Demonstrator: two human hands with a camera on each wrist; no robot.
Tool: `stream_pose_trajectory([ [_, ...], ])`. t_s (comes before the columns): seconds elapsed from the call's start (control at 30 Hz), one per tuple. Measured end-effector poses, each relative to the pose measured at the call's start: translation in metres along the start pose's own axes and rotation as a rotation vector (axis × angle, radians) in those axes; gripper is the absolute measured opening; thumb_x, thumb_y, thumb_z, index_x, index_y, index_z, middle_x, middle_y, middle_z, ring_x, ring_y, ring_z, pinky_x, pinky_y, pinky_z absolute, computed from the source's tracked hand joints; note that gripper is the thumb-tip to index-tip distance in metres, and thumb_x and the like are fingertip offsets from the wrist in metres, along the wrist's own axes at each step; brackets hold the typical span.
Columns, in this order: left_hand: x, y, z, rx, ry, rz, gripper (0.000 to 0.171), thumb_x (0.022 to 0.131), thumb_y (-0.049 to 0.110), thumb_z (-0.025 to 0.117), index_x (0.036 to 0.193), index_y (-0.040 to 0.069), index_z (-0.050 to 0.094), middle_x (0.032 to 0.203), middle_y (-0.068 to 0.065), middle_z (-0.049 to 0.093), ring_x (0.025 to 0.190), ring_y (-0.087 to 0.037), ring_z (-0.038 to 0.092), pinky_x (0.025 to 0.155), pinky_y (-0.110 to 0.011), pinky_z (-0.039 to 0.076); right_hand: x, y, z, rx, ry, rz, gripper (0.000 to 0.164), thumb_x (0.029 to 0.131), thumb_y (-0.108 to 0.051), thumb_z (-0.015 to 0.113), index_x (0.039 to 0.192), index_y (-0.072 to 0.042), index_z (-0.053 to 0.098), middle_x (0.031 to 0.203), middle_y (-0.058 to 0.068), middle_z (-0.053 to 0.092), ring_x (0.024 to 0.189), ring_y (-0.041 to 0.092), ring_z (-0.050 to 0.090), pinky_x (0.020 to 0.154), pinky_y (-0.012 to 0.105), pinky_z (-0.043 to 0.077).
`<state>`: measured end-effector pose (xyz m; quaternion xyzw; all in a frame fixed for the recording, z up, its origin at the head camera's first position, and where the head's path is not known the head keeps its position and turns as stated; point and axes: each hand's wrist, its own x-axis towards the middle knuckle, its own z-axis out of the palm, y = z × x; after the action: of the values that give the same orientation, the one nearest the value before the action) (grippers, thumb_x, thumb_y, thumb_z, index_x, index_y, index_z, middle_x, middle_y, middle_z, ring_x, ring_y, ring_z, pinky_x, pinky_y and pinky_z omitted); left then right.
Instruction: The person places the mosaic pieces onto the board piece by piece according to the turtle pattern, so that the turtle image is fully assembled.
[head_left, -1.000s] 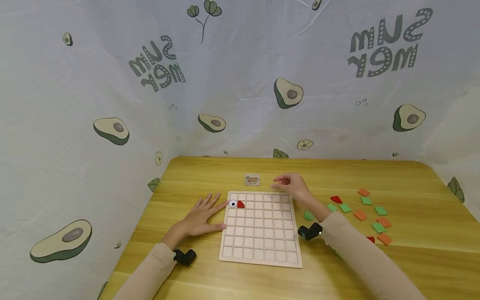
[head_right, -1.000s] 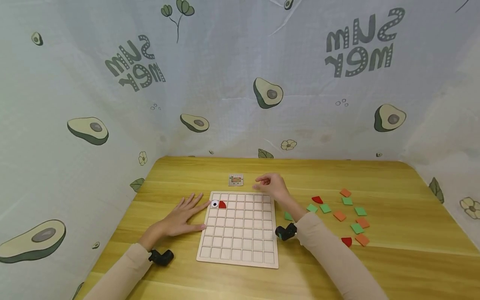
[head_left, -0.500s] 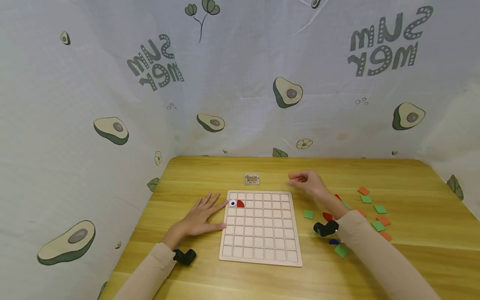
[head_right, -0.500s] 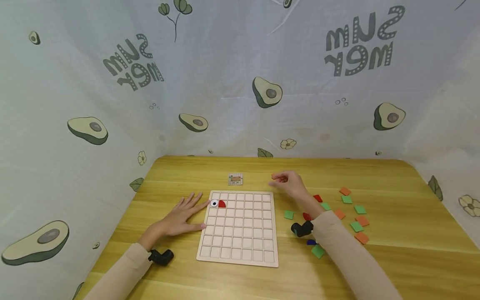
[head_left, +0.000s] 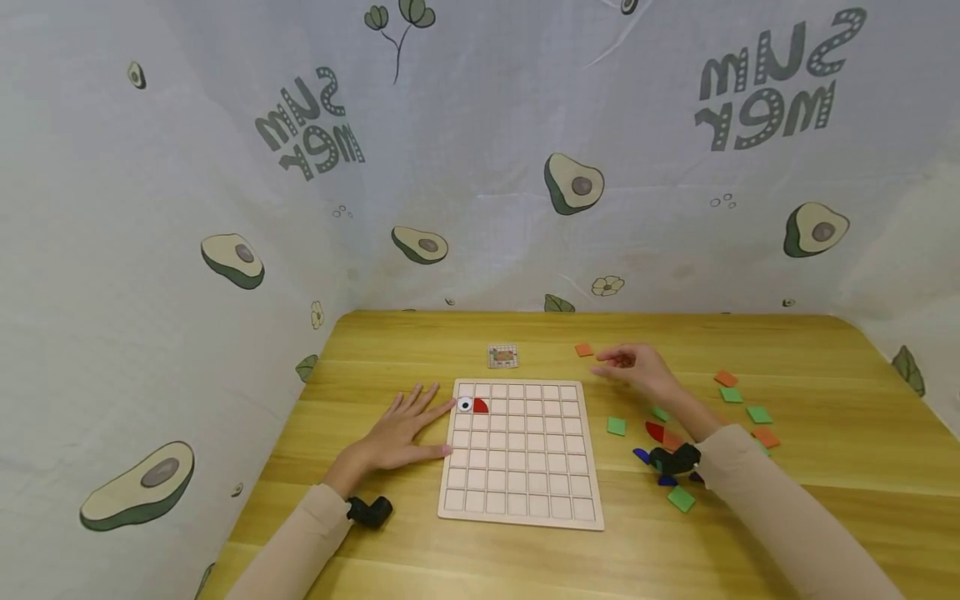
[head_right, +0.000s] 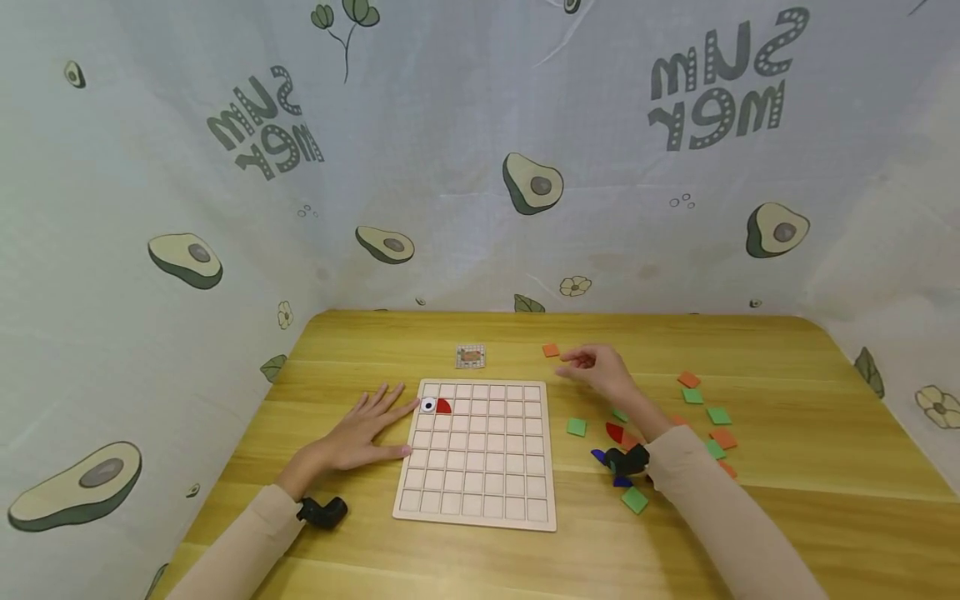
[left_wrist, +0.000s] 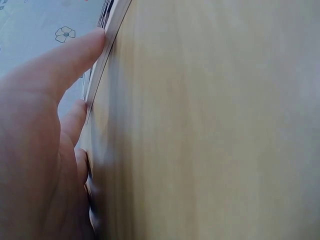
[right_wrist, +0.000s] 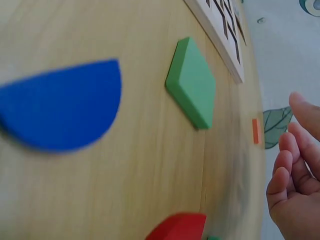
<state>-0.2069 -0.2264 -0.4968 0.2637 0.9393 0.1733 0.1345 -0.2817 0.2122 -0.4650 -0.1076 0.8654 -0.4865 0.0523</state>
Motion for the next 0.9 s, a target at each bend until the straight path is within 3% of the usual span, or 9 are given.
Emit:
stream_pose_trajectory([
  [0.3, -0.002, 0.003, -0.001, -0.009, 0.009, 0.005, 0.081, 0.095, 0.068, 0.049, 0.160, 0.033, 0.017, 0.166, -0.006, -0.001, 0.151, -0.031, -0.006, 0.118, -0.056, -0.004, -0.011, 0.010, -0.018, -0.058, 0.011, 0.014, 0.045, 0.091, -0.025, 0.076, 0.117, 0.011, 0.067, 0.096, 0.015, 0.064, 0.081, 0.023, 0.054, 0.061, 0.025, 0.049],
  [0.67, -0.003, 0.003, 0.003, -0.002, 0.014, 0.000, 0.081, 0.094, 0.069, 0.048, 0.160, 0.034, 0.018, 0.166, -0.006, -0.001, 0.151, -0.031, -0.006, 0.119, -0.055, -0.003, -0.032, 0.035, -0.051, -0.037, 0.043, 0.023, 0.046, 0.093, -0.023, 0.074, 0.119, 0.013, 0.064, 0.094, 0.009, 0.065, 0.078, 0.014, 0.058, 0.065, 0.023, 0.053],
  [0.9, -0.004, 0.004, 0.005, 0.002, 0.020, 0.004, 0.081, 0.094, 0.069, 0.048, 0.160, 0.034, 0.017, 0.166, -0.006, -0.001, 0.151, -0.030, -0.006, 0.119, -0.055, -0.004, -0.050, 0.045, -0.075, -0.106, 0.052, 0.039, 0.047, 0.095, -0.027, 0.072, 0.121, 0.011, 0.064, 0.097, 0.012, 0.066, 0.080, 0.013, 0.058, 0.067, 0.021, 0.051],
])
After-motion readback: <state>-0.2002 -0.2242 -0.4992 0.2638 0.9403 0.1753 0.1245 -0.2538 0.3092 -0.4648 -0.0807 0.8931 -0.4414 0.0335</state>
